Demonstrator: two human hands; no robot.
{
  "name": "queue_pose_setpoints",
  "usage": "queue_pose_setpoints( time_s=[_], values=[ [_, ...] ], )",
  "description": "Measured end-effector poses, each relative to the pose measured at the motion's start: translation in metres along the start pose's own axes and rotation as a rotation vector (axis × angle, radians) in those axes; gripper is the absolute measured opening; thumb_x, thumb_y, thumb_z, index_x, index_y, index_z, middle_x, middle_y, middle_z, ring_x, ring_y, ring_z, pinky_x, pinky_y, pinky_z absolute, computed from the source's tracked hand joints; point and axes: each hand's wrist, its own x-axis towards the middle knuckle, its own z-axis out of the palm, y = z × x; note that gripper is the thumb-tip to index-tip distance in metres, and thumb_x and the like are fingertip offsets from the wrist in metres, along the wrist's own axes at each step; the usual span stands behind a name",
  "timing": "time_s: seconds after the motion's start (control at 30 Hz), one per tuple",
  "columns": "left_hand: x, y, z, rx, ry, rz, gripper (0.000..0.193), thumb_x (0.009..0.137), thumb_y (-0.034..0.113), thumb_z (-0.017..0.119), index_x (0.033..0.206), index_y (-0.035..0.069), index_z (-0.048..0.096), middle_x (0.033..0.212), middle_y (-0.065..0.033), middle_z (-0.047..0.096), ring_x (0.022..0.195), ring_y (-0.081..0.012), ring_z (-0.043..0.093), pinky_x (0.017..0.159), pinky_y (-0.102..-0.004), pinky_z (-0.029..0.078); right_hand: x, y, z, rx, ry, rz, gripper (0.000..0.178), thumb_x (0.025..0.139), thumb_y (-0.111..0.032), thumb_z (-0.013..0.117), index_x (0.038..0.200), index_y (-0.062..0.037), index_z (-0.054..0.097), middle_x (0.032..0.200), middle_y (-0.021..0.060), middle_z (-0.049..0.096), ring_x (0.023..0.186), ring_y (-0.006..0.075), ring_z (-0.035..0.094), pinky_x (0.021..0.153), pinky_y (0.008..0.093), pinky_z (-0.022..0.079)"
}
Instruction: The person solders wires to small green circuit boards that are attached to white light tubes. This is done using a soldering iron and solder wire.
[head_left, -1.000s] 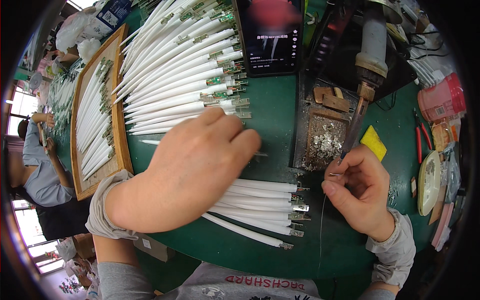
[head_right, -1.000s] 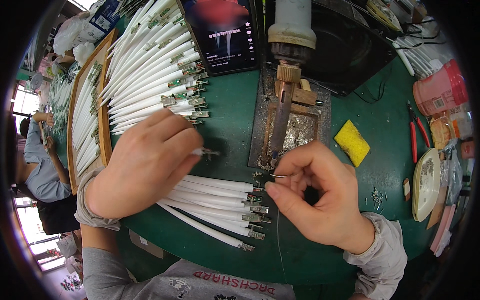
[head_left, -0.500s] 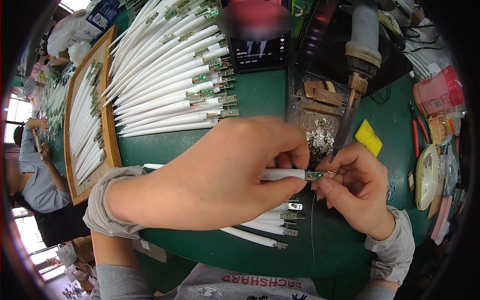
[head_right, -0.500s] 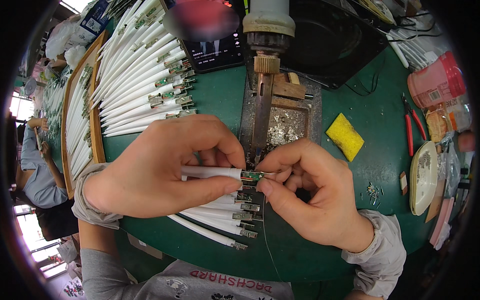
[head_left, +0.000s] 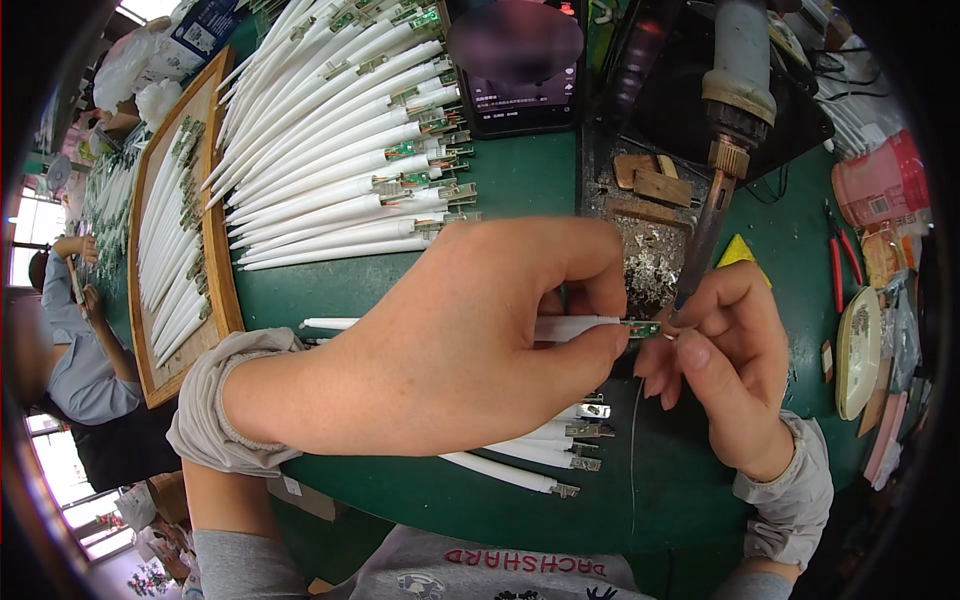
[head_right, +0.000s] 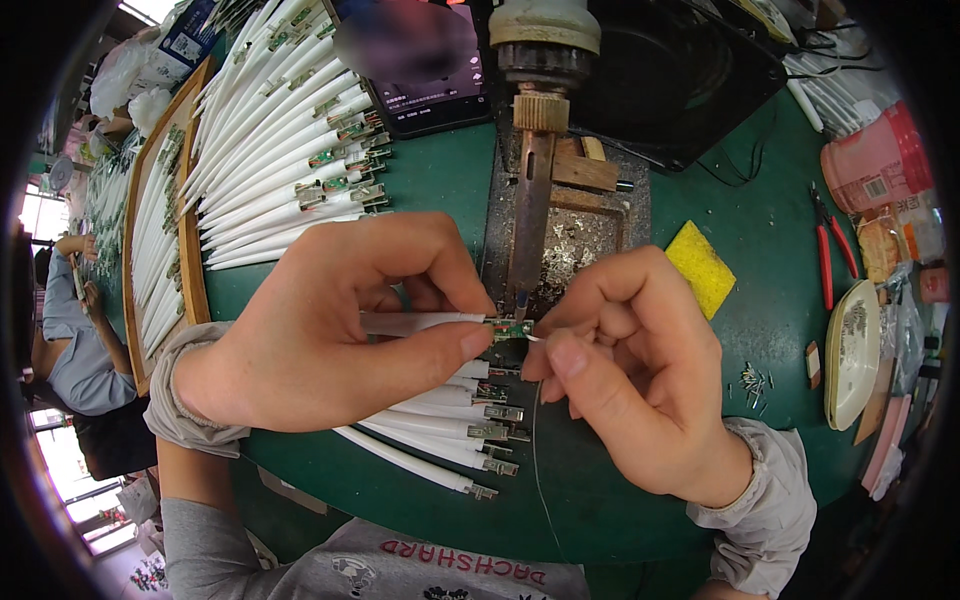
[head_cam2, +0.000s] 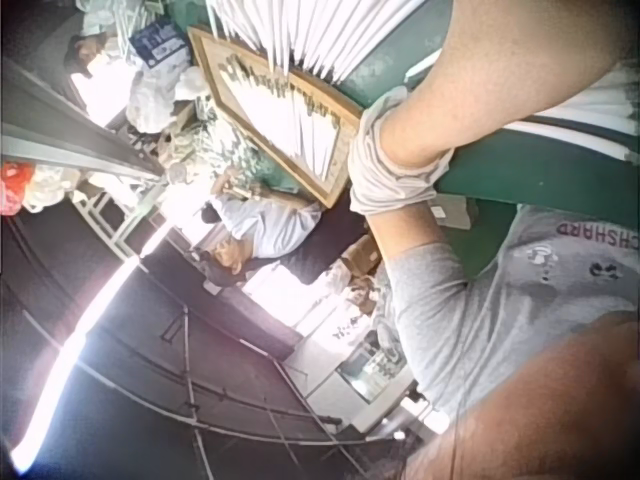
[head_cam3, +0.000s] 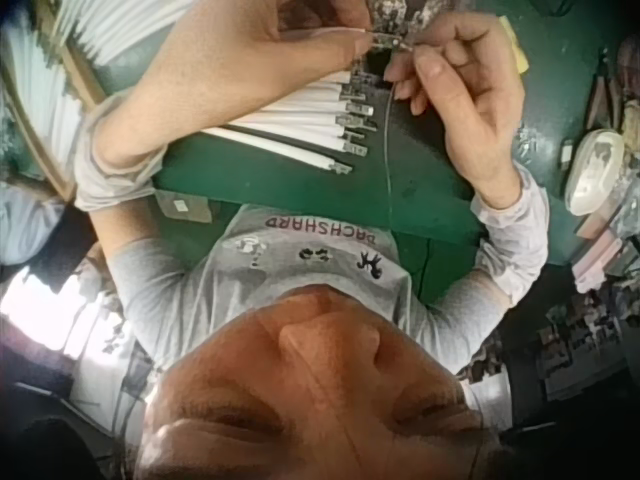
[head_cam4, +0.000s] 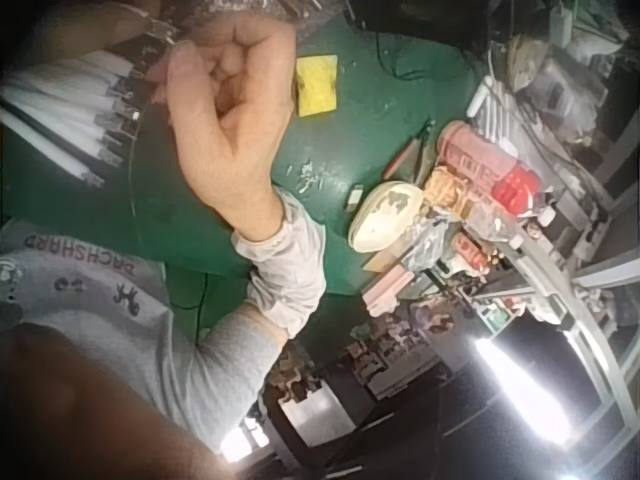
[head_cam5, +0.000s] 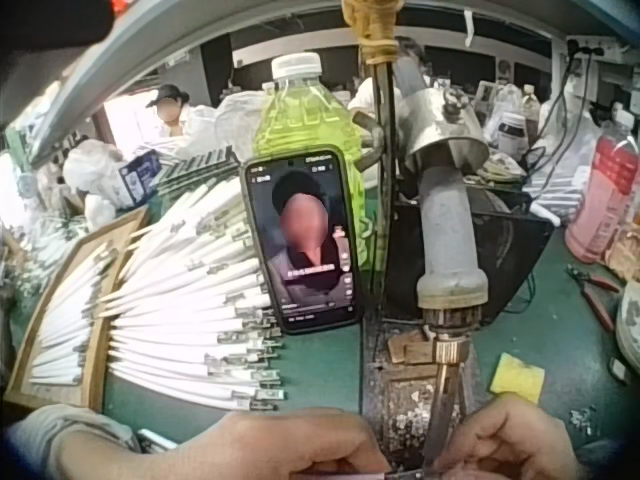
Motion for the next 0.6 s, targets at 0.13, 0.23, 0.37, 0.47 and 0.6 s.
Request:
queue_pose_setpoints(
  time_s=[0.13, 0.23, 0.37, 0.47, 0.6],
  values=[
    [0.0000, -0.0010, 0.0018, -0.069, 0.028, 0.031, 0.008, 0.081, 0.002, 0.065, 0.086, -0.001, 0.059, 0.082, -0.0028, 0.058, 0.077, -0.0066, 0.055, 0.065, -0.0209, 0.045, -0.0013, -0.0003, -0.0015, -0.154, -0.020, -0.079, 0.016, 0.091, -0.005, 0.055, 0.098, 0.0019, 0.043, 0.083, 0.0104, 0.060, 0.066, 0.0072, 0.056, 0.056, 0.0171, 0.044],
    [-0.0016, 0.0030, 0.0022, -0.120, 0.043, 0.022, 0.008, 0.082, 0.002, 0.065, 0.086, -0.001, 0.059, 0.083, -0.0030, 0.058, 0.078, -0.0068, 0.056, 0.066, -0.0209, 0.046, -0.0027, -0.0015, 0.0022, -0.206, 0.007, -0.133, 0.016, 0.090, -0.004, 0.056, 0.098, 0.0024, 0.043, 0.081, 0.0102, 0.059, 0.065, 0.0074, 0.056, 0.057, 0.0174, 0.044],
    [0.0012, 0.0028, 0.0023, -0.137, 0.037, 0.037, 0.008, 0.082, 0.001, 0.065, 0.087, -0.002, 0.059, 0.084, -0.0041, 0.058, 0.080, -0.0074, 0.057, 0.067, -0.0213, 0.047, -0.0026, 0.0003, 0.0030, -0.208, 0.062, -0.193, 0.017, 0.089, -0.002, 0.056, 0.099, 0.0028, 0.043, 0.081, 0.0099, 0.058, 0.067, 0.0079, 0.056, 0.057, 0.0179, 0.044],
    [0.0000, 0.0032, 0.0022, -0.130, 0.044, 0.050, 0.009, 0.082, 0.001, 0.064, 0.088, -0.003, 0.059, 0.086, -0.0049, 0.058, 0.080, -0.0078, 0.057, 0.067, -0.0214, 0.047, -0.0021, 0.0006, 0.0030, -0.208, 0.059, -0.202, 0.017, 0.089, -0.001, 0.056, 0.099, 0.0030, 0.042, 0.082, 0.0103, 0.058, 0.068, 0.0084, 0.057, 0.057, 0.0181, 0.045],
    [-0.0004, 0.0031, 0.0009, -0.109, 0.043, 0.095, 0.008, 0.082, 0.000, 0.064, 0.088, -0.003, 0.060, 0.086, -0.0056, 0.057, 0.079, -0.0089, 0.056, 0.066, -0.0211, 0.046, -0.0018, 0.0004, 0.0052, -0.210, 0.072, -0.216, 0.018, 0.089, -0.001, 0.056, 0.099, 0.0032, 0.042, 0.083, 0.0108, 0.058, 0.068, 0.0090, 0.057, 0.058, 0.0185, 0.046]
  ],
)
